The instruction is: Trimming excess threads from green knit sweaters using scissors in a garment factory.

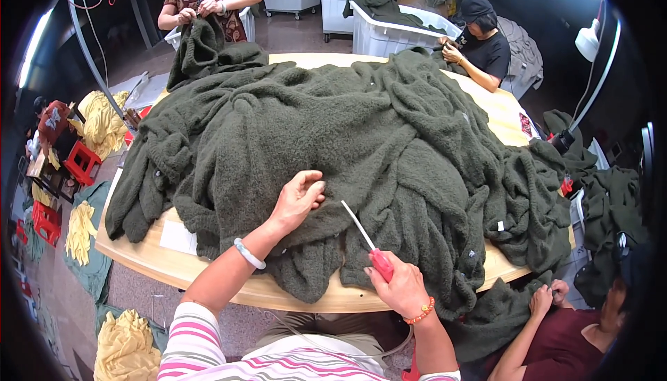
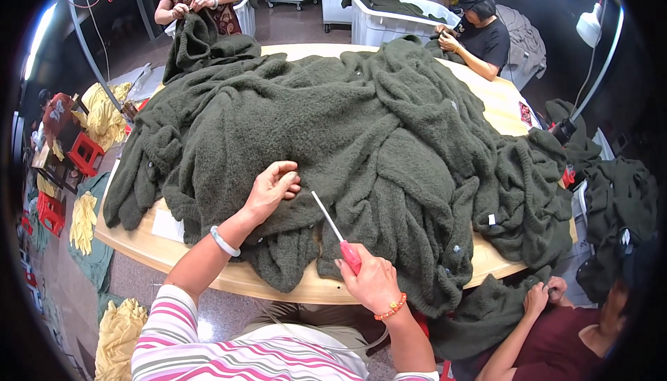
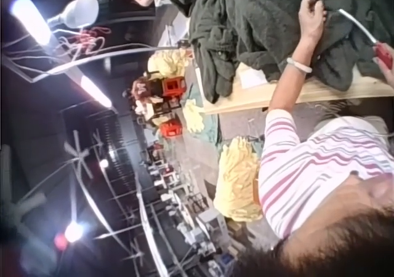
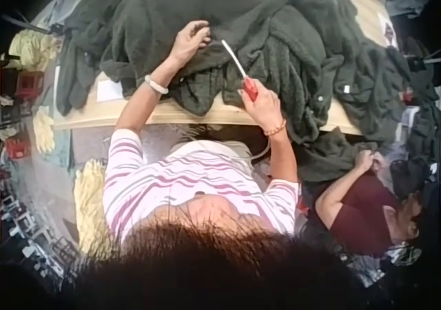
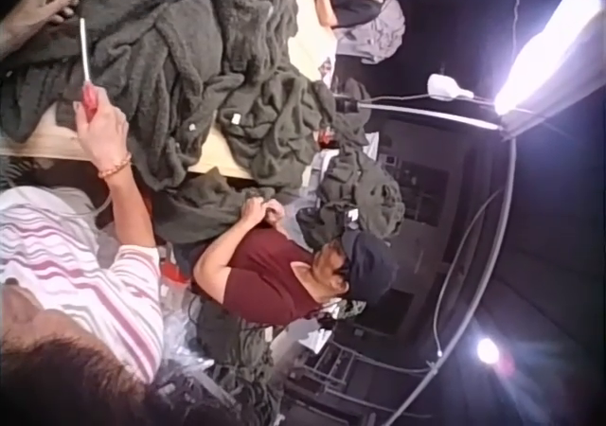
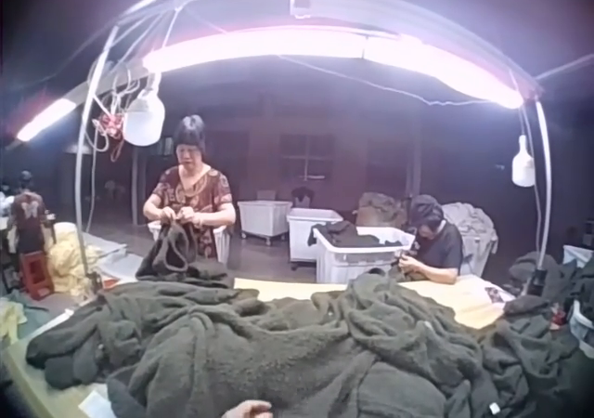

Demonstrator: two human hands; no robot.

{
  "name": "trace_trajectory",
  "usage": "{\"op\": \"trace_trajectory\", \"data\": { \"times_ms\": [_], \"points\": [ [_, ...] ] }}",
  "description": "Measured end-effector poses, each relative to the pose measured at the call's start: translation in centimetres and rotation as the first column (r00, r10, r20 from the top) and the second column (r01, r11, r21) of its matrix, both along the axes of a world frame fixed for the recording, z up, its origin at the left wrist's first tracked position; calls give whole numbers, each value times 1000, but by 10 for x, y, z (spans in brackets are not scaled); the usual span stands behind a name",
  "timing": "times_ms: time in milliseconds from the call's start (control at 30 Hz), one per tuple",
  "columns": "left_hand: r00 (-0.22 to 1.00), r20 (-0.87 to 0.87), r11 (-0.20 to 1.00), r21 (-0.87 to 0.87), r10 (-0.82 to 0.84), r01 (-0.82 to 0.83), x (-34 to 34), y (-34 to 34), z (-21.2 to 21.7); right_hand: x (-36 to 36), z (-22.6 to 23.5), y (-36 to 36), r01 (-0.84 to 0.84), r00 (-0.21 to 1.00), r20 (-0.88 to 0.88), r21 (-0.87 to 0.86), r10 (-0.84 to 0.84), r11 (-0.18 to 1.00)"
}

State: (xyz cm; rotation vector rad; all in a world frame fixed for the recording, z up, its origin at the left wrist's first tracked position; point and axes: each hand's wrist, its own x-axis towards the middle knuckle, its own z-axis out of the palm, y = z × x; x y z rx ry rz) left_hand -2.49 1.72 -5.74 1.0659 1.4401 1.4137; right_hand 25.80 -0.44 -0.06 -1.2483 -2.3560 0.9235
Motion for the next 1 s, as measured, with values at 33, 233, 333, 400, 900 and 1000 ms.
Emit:
{"op": "trace_trajectory", "data": {
  "times_ms": [33, 233, 333, 400, 900, 1000],
  "points": [
    [992, -115, 995, 85, 56, -46, 5, 4, 3, 1, -1, 0, -3, 1000, -2, 0, 3, 1000],
    [417, -907, 998, 66, 56, 9, 55, 14, 24, 17, -5, 3, 103, 995, -7, -2, -103, 995],
    [307, -951, 998, 51, 36, 42, 54, 21, 5, 22, -7, 2, 113, 993, 18, -24, -112, 993],
    [465, -884, 990, 108, 55, 88, 45, 27, -12, 24, -9, 1, 109, 994, 3, -30, -109, 994],
    [970, -229, 996, -31, -83, 78, 19, 19, -16, 11, 1, 0, -58, 988, 136, -97, 71, 994],
    [975, -218, 999, 18, -37, 42, 14, 19, -22, 13, -2, 0, -31, 989, 140, -45, 37, 999]
  ]
}}
